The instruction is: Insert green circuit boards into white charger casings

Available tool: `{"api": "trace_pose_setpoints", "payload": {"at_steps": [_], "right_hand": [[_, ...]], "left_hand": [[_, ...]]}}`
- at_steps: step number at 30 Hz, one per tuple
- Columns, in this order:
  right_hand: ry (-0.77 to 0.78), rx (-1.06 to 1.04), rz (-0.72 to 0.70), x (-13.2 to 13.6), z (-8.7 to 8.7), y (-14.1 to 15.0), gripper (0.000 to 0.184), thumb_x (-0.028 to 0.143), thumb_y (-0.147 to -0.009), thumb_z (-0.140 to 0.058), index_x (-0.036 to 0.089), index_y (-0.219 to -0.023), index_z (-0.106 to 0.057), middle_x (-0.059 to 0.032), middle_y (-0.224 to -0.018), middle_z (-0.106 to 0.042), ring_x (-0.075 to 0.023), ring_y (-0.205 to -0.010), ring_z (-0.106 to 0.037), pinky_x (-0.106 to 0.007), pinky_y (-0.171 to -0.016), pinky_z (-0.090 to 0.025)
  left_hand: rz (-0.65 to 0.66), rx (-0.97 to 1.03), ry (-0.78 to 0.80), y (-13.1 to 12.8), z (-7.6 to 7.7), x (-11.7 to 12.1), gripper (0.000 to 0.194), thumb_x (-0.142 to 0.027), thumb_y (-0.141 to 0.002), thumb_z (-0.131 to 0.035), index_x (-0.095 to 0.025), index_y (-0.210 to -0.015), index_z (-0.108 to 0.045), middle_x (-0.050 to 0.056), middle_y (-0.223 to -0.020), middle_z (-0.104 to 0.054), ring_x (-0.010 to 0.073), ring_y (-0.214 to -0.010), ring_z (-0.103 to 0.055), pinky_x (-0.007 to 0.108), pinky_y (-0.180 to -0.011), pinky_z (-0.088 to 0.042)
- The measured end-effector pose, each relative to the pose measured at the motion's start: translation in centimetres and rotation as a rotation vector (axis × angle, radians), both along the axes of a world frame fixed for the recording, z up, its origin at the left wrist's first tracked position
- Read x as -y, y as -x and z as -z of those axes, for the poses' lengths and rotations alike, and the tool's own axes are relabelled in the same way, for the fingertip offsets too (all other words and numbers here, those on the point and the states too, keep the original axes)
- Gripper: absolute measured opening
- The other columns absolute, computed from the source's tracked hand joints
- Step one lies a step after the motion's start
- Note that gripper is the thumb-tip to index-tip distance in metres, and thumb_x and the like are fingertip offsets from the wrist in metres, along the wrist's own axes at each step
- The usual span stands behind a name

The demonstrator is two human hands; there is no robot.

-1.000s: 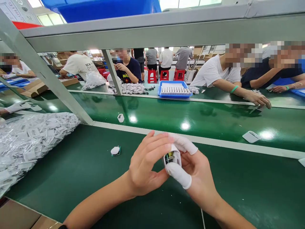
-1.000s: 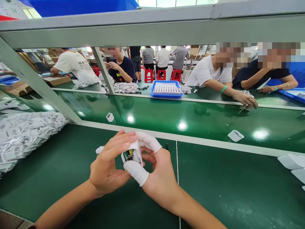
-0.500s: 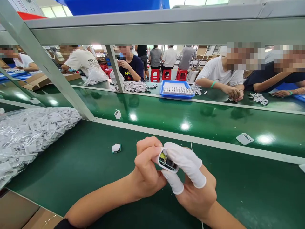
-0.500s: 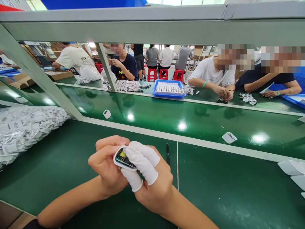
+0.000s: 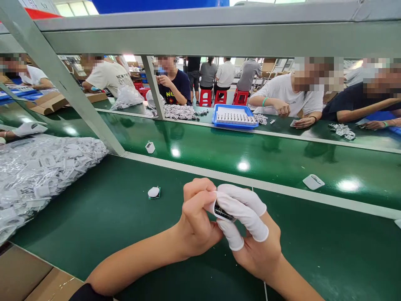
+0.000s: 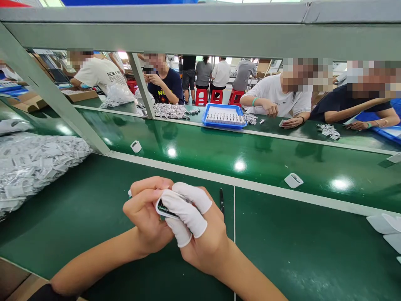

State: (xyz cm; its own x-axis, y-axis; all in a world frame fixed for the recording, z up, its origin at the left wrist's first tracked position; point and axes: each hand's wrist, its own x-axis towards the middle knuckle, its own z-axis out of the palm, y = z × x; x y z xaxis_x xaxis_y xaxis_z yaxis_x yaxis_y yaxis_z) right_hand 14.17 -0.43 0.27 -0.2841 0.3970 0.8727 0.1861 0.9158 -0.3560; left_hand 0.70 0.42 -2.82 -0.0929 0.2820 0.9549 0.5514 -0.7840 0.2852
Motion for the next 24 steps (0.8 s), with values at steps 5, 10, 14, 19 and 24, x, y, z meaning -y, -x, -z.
{"api": "trace_pose_setpoints", "payload": {"at_steps": [5, 10, 14, 19, 24], "right_hand": [[0.162, -0.116, -0.045, -0.2, 0.7, 0.3, 0.047, 0.008, -0.088, -0.065, 0.021, -0.131, -0.054, -0.0097, -0.117, -0.066, -0.0225, -0.105, -0.067, -0.035, -0.084, -0.062], [0.023, -0.071, 0.112, 0.7, 1.3, 0.8, 0.043, 0.008, -0.088, -0.067, 0.019, -0.128, -0.059, -0.0117, -0.118, -0.069, -0.0235, -0.108, -0.068, -0.033, -0.089, -0.062], [-0.012, -0.054, 0.237, 0.8, 1.4, 1.2, 0.044, 0.002, -0.087, -0.064, 0.020, -0.126, -0.060, -0.0112, -0.121, -0.068, -0.0228, -0.109, -0.068, -0.031, -0.090, -0.062], [0.223, -0.232, 0.046, -0.2, 1.7, 1.9, 0.037, 0.011, -0.089, -0.065, 0.023, -0.123, -0.056, -0.0079, -0.112, -0.067, -0.0219, -0.105, -0.067, -0.037, -0.090, -0.061], [0.043, -0.135, 0.099, -1.0, 1.6, 2.0, 0.035, 0.006, -0.091, -0.061, 0.020, -0.123, -0.059, -0.0112, -0.117, -0.064, -0.0198, -0.108, -0.064, -0.032, -0.089, -0.059]], "left_hand": [[0.141, -0.008, 0.014, 0.2, -0.5, -0.2, 0.061, -0.004, -0.069, -0.074, -0.020, -0.120, -0.043, 0.004, -0.105, -0.047, 0.0134, -0.088, -0.057, 0.029, -0.071, -0.056], [0.164, 0.139, -0.021, -0.9, -0.3, -0.2, 0.042, -0.014, -0.083, -0.068, -0.020, -0.118, -0.045, 0.004, -0.105, -0.046, 0.0131, -0.086, -0.056, 0.029, -0.066, -0.053], [0.120, 0.178, -0.036, -1.2, 0.0, -0.6, 0.030, -0.012, -0.090, -0.058, -0.021, -0.116, -0.047, 0.005, -0.104, -0.046, 0.0138, -0.087, -0.055, 0.032, -0.067, -0.052], [0.129, 0.095, 0.083, -0.3, -0.2, -0.9, 0.054, -0.009, -0.074, -0.073, -0.024, -0.117, -0.043, 0.003, -0.103, -0.044, 0.0142, -0.088, -0.054, 0.030, -0.067, -0.053], [0.147, 0.088, 0.118, -0.2, -0.1, -1.3, 0.055, -0.008, -0.074, -0.070, -0.023, -0.118, -0.041, 0.004, -0.105, -0.043, 0.0147, -0.092, -0.052, 0.029, -0.071, -0.052]]}}
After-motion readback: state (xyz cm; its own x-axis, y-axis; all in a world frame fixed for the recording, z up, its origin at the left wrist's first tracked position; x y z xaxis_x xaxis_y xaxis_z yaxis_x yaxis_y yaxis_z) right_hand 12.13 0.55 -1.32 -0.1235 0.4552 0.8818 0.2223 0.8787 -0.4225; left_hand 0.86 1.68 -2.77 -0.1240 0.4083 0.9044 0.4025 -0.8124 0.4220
